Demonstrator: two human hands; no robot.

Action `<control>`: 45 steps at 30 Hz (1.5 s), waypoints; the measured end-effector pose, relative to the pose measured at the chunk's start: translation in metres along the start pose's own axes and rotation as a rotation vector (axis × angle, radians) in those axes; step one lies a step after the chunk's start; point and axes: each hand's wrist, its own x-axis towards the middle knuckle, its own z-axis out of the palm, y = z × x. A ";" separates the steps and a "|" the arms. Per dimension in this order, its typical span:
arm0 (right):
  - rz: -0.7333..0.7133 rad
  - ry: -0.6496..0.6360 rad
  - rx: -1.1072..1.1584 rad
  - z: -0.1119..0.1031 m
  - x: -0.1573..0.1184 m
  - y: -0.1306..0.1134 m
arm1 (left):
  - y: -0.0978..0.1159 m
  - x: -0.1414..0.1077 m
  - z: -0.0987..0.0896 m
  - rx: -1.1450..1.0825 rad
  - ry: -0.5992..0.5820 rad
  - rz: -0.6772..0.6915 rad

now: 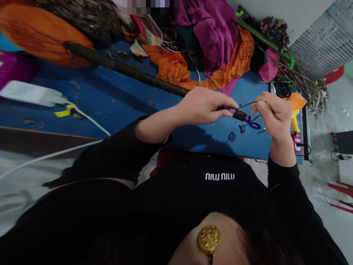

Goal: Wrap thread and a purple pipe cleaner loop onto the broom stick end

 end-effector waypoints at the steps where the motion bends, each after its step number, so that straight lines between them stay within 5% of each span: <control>1: -0.016 -0.002 -0.037 -0.001 -0.002 -0.004 | 0.000 0.000 0.002 -0.003 0.012 0.003; 12: -0.276 -0.014 -0.525 0.032 -0.038 -0.027 | 0.004 0.008 0.002 0.058 0.067 -0.029; 18: -0.350 -0.107 -0.594 0.054 -0.047 -0.009 | 0.003 0.010 -0.001 0.088 0.064 -0.045; 28: -0.450 -0.022 -0.880 0.074 -0.056 0.025 | 0.012 0.010 -0.010 0.012 0.090 -0.134; 34: -0.603 0.294 -0.578 0.073 -0.054 0.023 | 0.009 0.012 -0.001 -0.020 0.126 -0.169; 36: -0.631 0.282 -0.343 0.073 -0.051 0.022 | 0.005 0.014 0.001 -0.014 0.132 -0.147; 39: -0.526 0.176 0.104 0.081 -0.045 0.022 | -0.003 0.016 0.001 0.020 0.111 -0.101; 41: -0.423 0.215 0.333 0.092 -0.041 0.024 | -0.007 0.018 -0.002 0.031 0.057 -0.062; 45: -0.284 0.360 0.444 0.111 -0.042 0.025 | -0.009 0.016 -0.010 0.039 0.017 -0.040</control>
